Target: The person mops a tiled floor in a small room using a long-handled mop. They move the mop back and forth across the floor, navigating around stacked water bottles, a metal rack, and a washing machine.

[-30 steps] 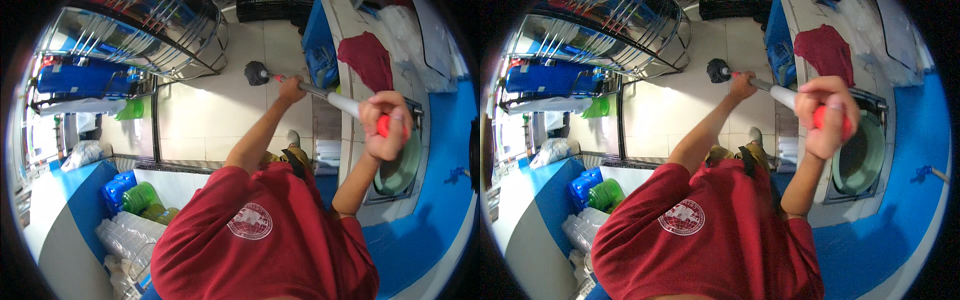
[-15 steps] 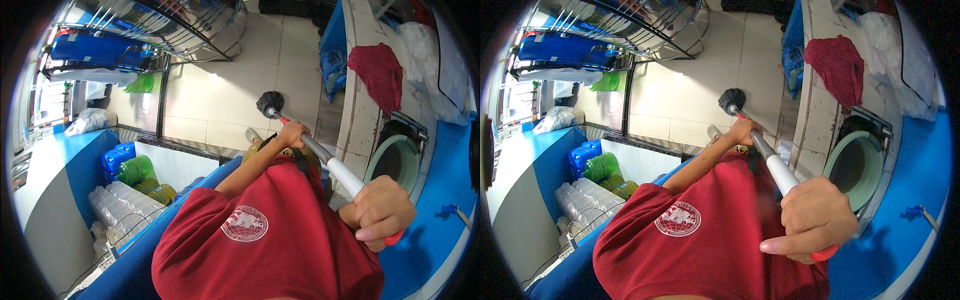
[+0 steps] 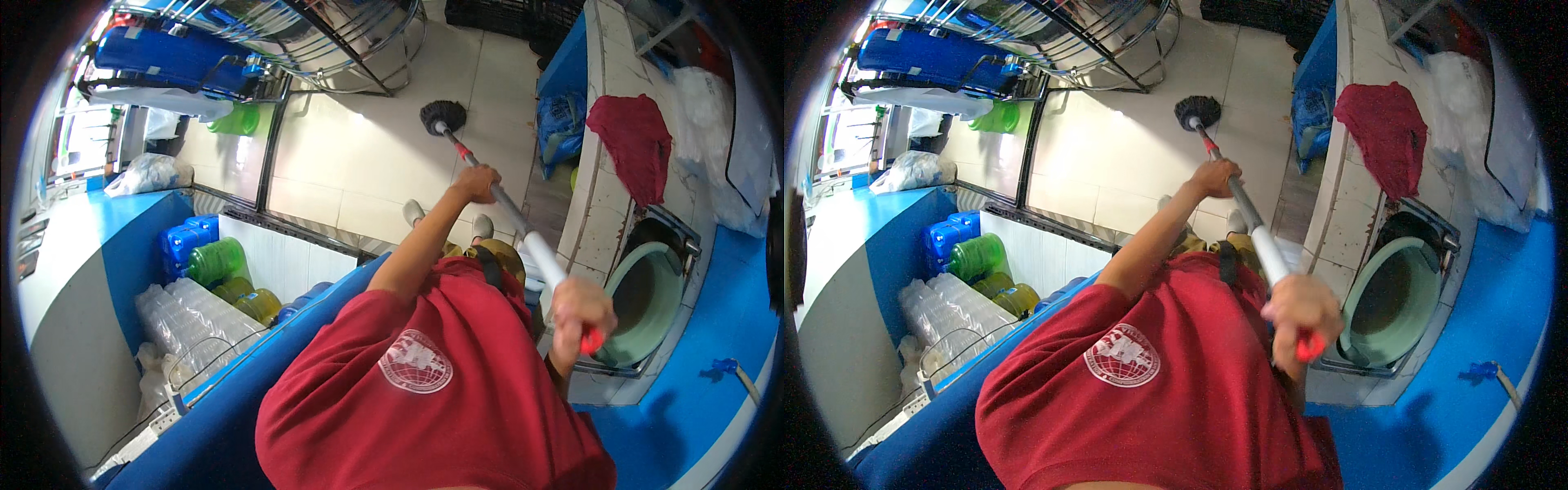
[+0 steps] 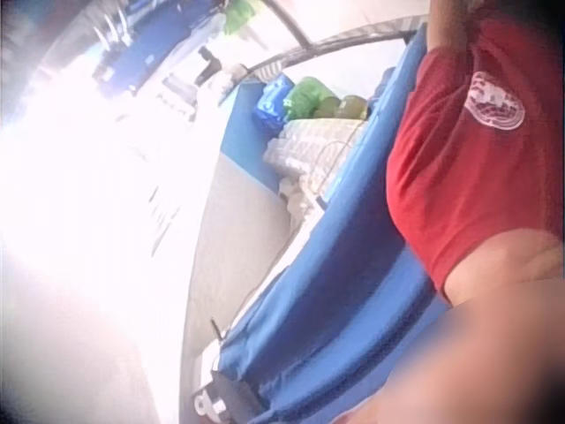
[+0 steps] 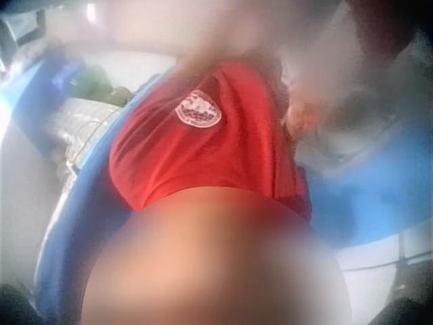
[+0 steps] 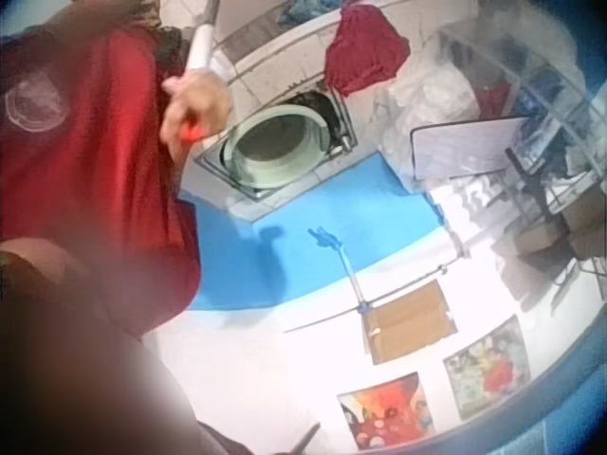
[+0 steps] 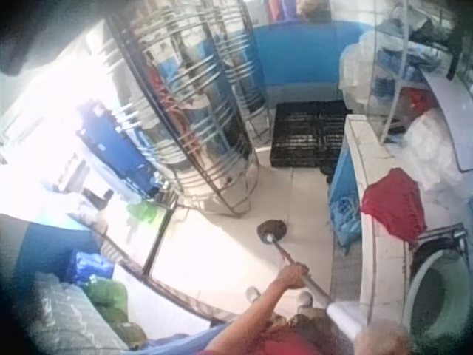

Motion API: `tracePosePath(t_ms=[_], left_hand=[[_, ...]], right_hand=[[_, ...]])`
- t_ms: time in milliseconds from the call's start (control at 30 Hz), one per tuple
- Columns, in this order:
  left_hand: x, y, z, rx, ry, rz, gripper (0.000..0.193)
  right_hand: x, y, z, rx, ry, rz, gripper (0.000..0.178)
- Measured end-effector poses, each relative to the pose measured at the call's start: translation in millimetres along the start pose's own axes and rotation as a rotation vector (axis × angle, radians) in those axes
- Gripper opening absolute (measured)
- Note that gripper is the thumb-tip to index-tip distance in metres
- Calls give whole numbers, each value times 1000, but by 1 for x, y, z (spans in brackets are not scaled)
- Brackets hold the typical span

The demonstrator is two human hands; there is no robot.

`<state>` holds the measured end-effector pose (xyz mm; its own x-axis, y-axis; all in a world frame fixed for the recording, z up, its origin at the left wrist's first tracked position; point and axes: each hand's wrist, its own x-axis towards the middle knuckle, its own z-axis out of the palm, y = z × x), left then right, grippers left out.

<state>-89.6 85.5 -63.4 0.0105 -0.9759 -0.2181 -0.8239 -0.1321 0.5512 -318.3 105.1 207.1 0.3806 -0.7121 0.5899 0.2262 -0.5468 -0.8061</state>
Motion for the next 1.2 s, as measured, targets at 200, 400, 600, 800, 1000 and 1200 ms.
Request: tracePosePath(t_ms=[200, 400, 600, 800, 1000, 1200], left_hand=[[28, -22, -26, 22, 66, -20, 23], [-20, -68, -44, -61, -32, -57, 23], [-66, -176, -66, -184, 139, -165, 32], [-98, -274, -86, -367, 475, -339, 20], [-162, -362, -128, -317, 586, -502, 42], [-215, -385, -126, -171, 590, -631, 35]], right_hand=[[27, 31, -6, 375, -5, 4, 16], [29, 44, 53, 400, -31, 10, 15], [29, 68, 165, 482, 39, 52, 13], [41, 125, 256, 535, -188, 158, 26], [36, 162, 364, 425, -529, 198, 16], [-5, 168, 417, 453, -807, 128, 12]])
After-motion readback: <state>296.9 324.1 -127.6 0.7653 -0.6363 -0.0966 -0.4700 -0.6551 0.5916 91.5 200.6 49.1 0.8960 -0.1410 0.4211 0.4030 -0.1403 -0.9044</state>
